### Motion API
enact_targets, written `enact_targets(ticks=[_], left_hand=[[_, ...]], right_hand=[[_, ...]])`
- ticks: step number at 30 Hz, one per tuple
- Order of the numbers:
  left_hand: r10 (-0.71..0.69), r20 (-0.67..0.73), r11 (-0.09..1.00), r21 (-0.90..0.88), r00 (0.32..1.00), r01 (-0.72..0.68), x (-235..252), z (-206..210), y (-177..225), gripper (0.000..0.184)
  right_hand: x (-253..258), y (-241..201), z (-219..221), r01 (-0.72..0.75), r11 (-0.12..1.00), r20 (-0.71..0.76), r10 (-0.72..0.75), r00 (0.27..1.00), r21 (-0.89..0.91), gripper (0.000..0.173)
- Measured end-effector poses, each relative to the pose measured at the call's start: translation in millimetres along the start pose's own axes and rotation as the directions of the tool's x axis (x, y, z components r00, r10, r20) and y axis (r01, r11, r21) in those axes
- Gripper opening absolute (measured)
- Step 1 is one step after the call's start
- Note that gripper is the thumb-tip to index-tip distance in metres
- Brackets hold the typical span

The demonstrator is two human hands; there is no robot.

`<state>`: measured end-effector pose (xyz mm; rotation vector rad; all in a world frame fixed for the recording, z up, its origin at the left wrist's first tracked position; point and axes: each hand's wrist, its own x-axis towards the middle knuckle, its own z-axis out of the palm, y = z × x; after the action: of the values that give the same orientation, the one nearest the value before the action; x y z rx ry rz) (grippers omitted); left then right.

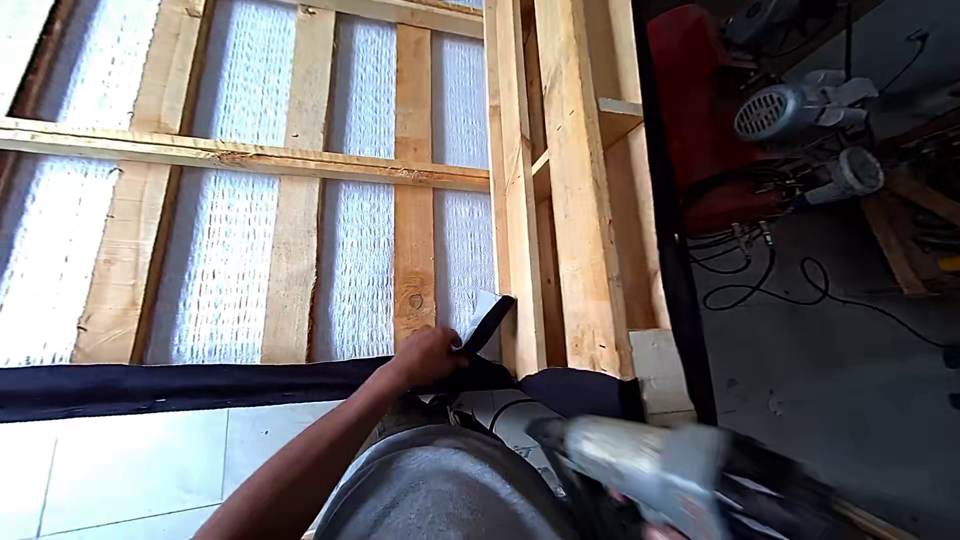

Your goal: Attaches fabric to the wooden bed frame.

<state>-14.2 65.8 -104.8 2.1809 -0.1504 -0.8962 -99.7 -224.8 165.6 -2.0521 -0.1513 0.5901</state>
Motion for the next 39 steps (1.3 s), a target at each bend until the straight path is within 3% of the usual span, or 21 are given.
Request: enact_targets(ticks=[1,5,9,12,16,20,21,23,25,26,30,33,36,39], left_hand=[[-0.007,-0.027,0.999,-0.050,1.000,0.005,11.3,-3.8,-4.6,0.034],[-0.025,-0.041,0.989,-0.148,0.999,0.018,35.7,-39.4,-39.7,0.038],[0.172,-0.128,0.950,0.284,0.977,-0.131,28.6,-47.3,-55.8,0.051],[0.349,-0.162,0.875,0.409,0.923,-0.260,38.7,-38.2,-69.1,0.031],[0.468,-0.270,0.861,0.354,0.842,-0.365,43.6,-33.1,-84.5,0.013],[0.458,-0.456,0.888,0.192,0.763,-0.419,27.8,-42.3,-90.2,0.022],[0.463,-0.425,0.884,0.160,0.778,-0.439,14.6,-48.0,-89.5,0.020],[0.505,-0.209,0.863,0.133,0.837,-0.488,-19.0,-50.2,-89.3,0.017],[0.537,0.053,0.827,0.165,0.842,-0.538,-40.5,-31.5,-94.1,0.024],[0.539,0.112,0.817,0.170,0.835,-0.550,-46.1,-20.1,-97.0,0.025],[0.530,-0.013,0.840,0.145,0.848,-0.523,-52.4,-0.6,-99.9,0.023],[0.510,-0.002,0.846,0.180,0.860,-0.502,-47.8,-4.3,-98.5,0.020],[0.438,0.116,0.873,0.183,0.891,-0.453,-41.1,-8.1,-96.6,0.022],[0.390,0.240,0.916,-0.004,0.889,-0.401,-35.2,-19.9,-95.0,0.023]], right_hand=[[22.3,7.2,17.7,-0.044,0.997,0.052,0.048,0.998,-0.068,0.040],[102.5,18.8,84.6,-0.261,0.917,0.071,0.295,0.953,-0.302,0.036],[161.4,5.6,115.2,-0.507,0.786,0.142,0.580,0.802,-0.353,0.033],[194.0,13.2,128.1,-0.661,0.678,0.178,0.729,0.661,-0.322,0.034],[224.8,26.8,133.5,-0.782,0.561,0.218,0.827,0.518,-0.272,0.028],[249.5,39.2,137.4,-0.821,0.516,0.281,0.848,0.449,-0.244,0.024],[254.2,44.2,138.5,-0.822,0.514,0.298,0.847,0.440,-0.246,0.023],[261.4,52.0,140.2,-0.823,0.511,0.326,0.844,0.426,-0.248,0.023],[268.6,47.4,140.8,-0.825,0.496,0.338,0.852,0.401,-0.272,0.023],[271.6,41.6,140.7,-0.828,0.486,0.334,0.858,0.390,-0.280,0.021],[274.5,29.6,137.7,-0.843,0.489,0.281,0.861,0.425,-0.225,0.021],[267.4,29.6,136.5,-0.815,0.545,0.225,0.834,0.504,-0.195,0.023],[255.6,20.4,146.1,-0.663,0.617,0.022,0.739,0.674,-0.423,0.027],[244.4,3.8,174.1,-0.465,0.514,-0.180,0.509,0.842,-0.721,0.031]])
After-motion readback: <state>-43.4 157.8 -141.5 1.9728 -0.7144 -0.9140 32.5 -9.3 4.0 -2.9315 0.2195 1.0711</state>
